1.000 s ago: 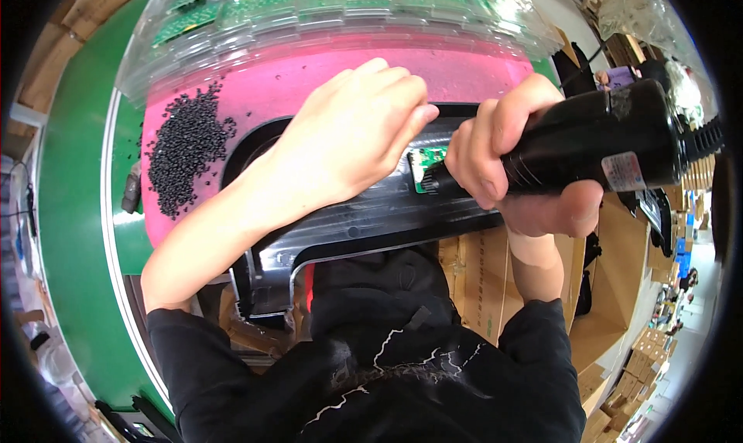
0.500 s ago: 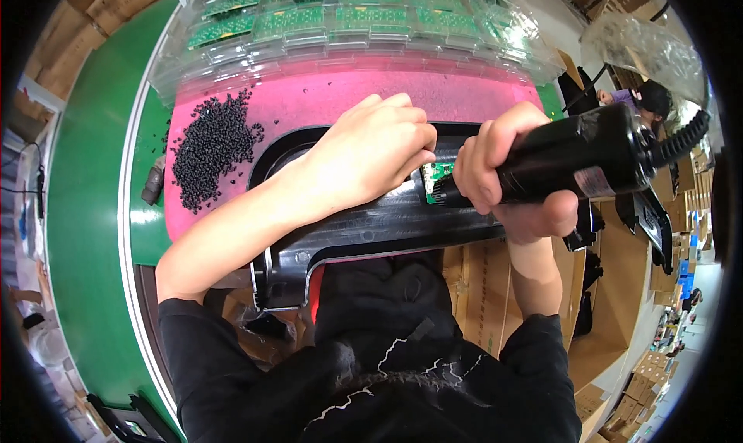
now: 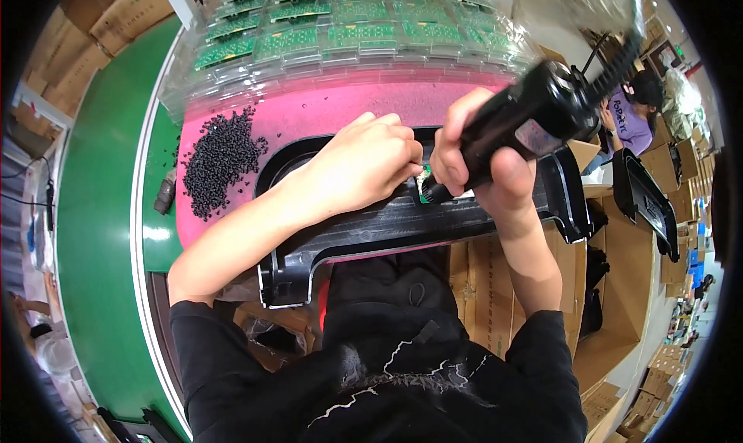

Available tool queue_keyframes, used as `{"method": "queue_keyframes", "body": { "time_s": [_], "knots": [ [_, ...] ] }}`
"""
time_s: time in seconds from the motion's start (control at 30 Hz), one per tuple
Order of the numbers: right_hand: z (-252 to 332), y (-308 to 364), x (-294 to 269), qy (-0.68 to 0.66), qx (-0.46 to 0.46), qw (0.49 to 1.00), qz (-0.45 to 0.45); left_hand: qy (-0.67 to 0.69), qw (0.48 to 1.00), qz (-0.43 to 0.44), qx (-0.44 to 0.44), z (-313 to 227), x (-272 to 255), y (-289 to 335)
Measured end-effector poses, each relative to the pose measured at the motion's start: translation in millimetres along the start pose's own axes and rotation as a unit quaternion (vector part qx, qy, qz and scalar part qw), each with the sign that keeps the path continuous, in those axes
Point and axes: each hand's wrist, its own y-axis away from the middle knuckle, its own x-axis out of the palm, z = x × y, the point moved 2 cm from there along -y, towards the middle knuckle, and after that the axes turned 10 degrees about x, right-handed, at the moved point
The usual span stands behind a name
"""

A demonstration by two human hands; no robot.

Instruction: Assemble circuit boards into plastic housings using an electric screwdriver.

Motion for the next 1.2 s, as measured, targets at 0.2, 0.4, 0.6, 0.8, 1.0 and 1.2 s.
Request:
{"method": "queue_keyframes", "body": {
  "time_s": [0.2,0.4,0.6,0.8,1.0,1.2],
  "knots": [
    [7.6,25.5,-9.3,-0.035,-0.102,0.993,-0.042,-0.003,0.998,0.07,-0.006,-6.6,-5.4,1.3],
    [33.3,29.9,-23.4,-0.092,-0.256,0.962,0.036,0.113,0.991,-0.015,0.063,-13.0,-8.1,-4.6],
    [44.2,33.2,-27.3,-0.066,-0.251,0.963,0.068,0.189,0.977,-0.066,0.075,-11.5,-7.6,-9.1],
    [43.5,35.8,-50.3,-0.077,-0.256,0.962,0.06,0.2,0.977,-0.064,0.03,-16.0,-7.8,-10.8],
    [28.4,47.8,-70.2,0.021,-0.126,0.985,-0.116,0.048,0.998,-0.044,0.019,-9.6,-7.6,-9.9],
    [16.2,48.1,-81.1,0.034,-0.129,0.982,-0.134,0.025,0.999,-0.022,-0.001,-5.6,-5.7,-7.6]
  ]
}}
